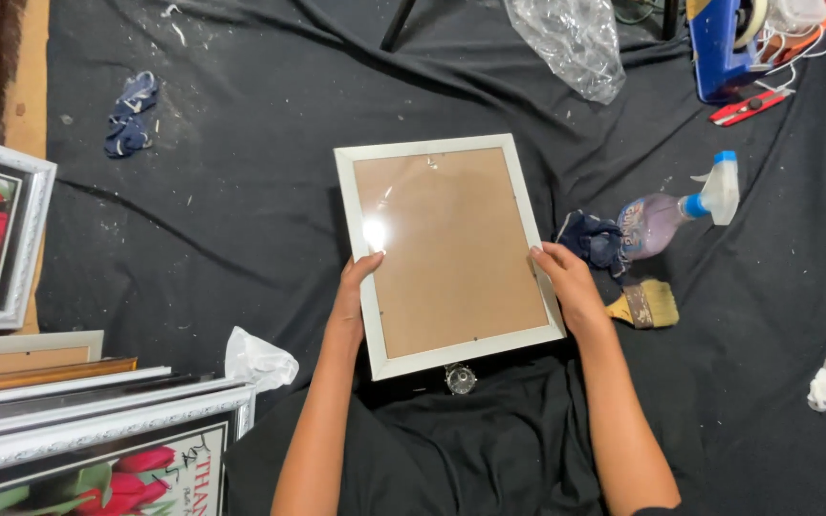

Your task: Cleaning dust and smudges from picture frames using a brush, spray cleaner, and a cloth.

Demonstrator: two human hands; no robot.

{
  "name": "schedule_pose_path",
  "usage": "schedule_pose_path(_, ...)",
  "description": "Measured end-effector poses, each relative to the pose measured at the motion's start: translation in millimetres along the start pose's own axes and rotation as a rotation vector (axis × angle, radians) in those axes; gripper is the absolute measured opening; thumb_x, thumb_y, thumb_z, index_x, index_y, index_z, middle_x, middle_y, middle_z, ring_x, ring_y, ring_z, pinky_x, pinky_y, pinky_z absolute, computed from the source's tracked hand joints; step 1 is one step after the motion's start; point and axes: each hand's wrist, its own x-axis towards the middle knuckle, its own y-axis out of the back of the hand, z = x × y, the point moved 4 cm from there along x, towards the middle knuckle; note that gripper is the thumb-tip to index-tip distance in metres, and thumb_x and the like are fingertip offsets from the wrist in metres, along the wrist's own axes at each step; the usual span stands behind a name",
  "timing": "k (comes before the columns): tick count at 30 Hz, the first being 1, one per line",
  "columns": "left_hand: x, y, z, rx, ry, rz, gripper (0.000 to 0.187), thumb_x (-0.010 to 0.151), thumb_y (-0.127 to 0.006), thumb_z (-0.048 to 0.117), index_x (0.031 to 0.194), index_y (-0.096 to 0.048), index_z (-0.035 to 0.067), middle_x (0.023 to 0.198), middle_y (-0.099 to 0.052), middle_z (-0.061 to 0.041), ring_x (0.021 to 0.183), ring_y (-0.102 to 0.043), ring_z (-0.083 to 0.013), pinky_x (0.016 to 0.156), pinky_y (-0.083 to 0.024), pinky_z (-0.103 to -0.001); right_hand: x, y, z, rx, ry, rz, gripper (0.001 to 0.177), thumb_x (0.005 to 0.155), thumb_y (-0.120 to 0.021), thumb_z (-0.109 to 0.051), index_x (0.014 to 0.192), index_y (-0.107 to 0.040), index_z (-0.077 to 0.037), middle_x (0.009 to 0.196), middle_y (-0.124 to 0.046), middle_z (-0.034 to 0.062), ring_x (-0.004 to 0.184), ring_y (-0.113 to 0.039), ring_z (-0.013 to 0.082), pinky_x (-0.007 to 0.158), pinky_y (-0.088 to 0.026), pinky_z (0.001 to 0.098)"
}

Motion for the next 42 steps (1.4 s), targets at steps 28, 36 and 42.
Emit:
schedule_pose_path(28, -4, -19, 7, 1.003, -0.435, 0.043, 0.086, 0.089, -0.075, 0.040, 0.158, -0.033, 0.010, 0.118, -0.042, -0.016, 0.112, -0.042, -0.0325, 0.104, -0.034, -0.050, -25, -49, -15, -0.557, 0.389, 0.054, 0.055, 0.097, -0.066, -0.030, 0.148, -0.052, -0.015, 0.163, -0.033, 0.0231, 0.146, -0.035, 0.0485, 0.121, -0.028, 0.0611)
schedule_pose_path(36, -15, -24, -31, 1.517, -1.036, 0.475, 0.056, 0.106, -0.051, 0.037, 0.154, -0.046, 0.008, 0.127, -0.052, -0.019, 0.116, -0.052, -0.0309, 0.089, -0.044, -0.043, -49, -74, -15, -1.002, 0.805, 0.496, 0.046, 0.104, -0.056, -0.033, 0.146, -0.056, -0.013, 0.150, -0.049, 0.0233, 0.122, -0.061, 0.0390, 0.096, -0.050, 0.0502)
schedule_pose_path(42, -13, -16, -34, 1.407, -1.099, 0.493, 0.042, 0.101, -0.057, 0.027, 0.139, -0.060, 0.009, 0.123, -0.057, -0.015, 0.111, -0.055, -0.0275, 0.086, -0.044, -0.041, -50, -76, -16, -1.048, 0.906, 0.607, 0.044, 0.099, -0.059, -0.034, 0.138, -0.062, -0.014, 0.143, -0.055, 0.0210, 0.113, -0.065, 0.0351, 0.086, -0.052, 0.0456)
